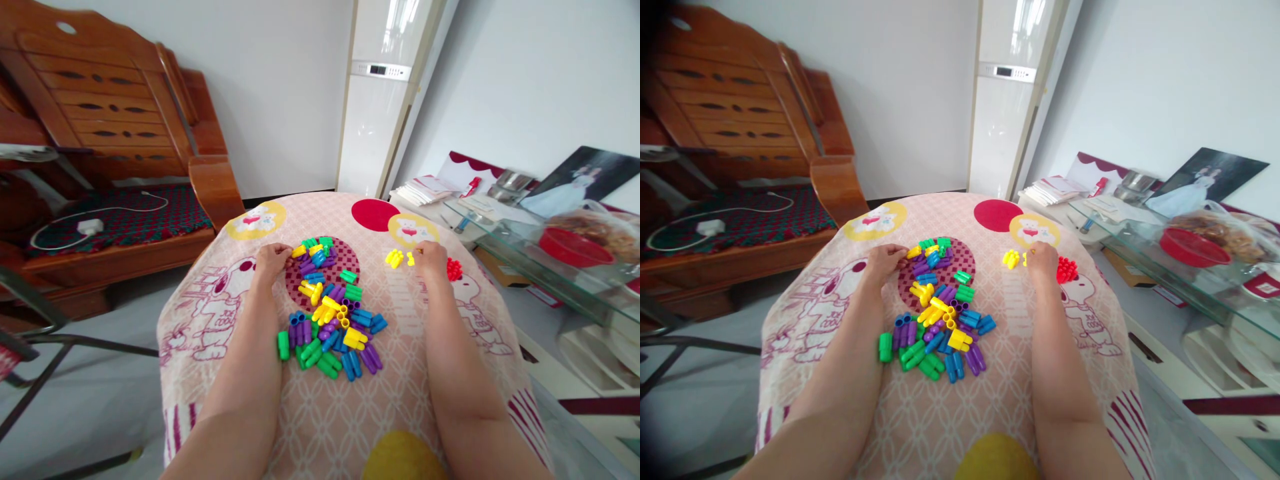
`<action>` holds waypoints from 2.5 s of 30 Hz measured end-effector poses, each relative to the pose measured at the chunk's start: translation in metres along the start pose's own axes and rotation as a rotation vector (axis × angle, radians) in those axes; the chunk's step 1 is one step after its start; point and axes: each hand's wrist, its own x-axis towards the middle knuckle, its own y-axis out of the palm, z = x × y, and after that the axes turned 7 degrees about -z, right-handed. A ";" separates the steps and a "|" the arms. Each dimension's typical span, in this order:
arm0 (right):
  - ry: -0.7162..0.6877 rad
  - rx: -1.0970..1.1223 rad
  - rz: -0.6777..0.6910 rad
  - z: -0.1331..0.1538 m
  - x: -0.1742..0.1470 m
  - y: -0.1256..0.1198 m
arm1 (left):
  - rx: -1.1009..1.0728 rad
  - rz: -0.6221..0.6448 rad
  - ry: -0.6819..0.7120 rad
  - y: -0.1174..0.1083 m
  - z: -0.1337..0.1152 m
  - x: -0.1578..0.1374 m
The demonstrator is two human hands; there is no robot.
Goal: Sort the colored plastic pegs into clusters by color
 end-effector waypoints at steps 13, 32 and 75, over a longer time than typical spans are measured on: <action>0.034 0.190 0.008 -0.004 0.001 0.033 | 0.022 -0.003 0.024 0.000 0.002 0.000; -0.456 0.540 0.095 0.098 -0.046 -0.011 | 0.093 -0.013 0.060 0.000 -0.001 -0.005; -0.263 0.460 0.301 0.059 -0.032 0.005 | 0.118 0.000 0.076 -0.001 0.004 0.003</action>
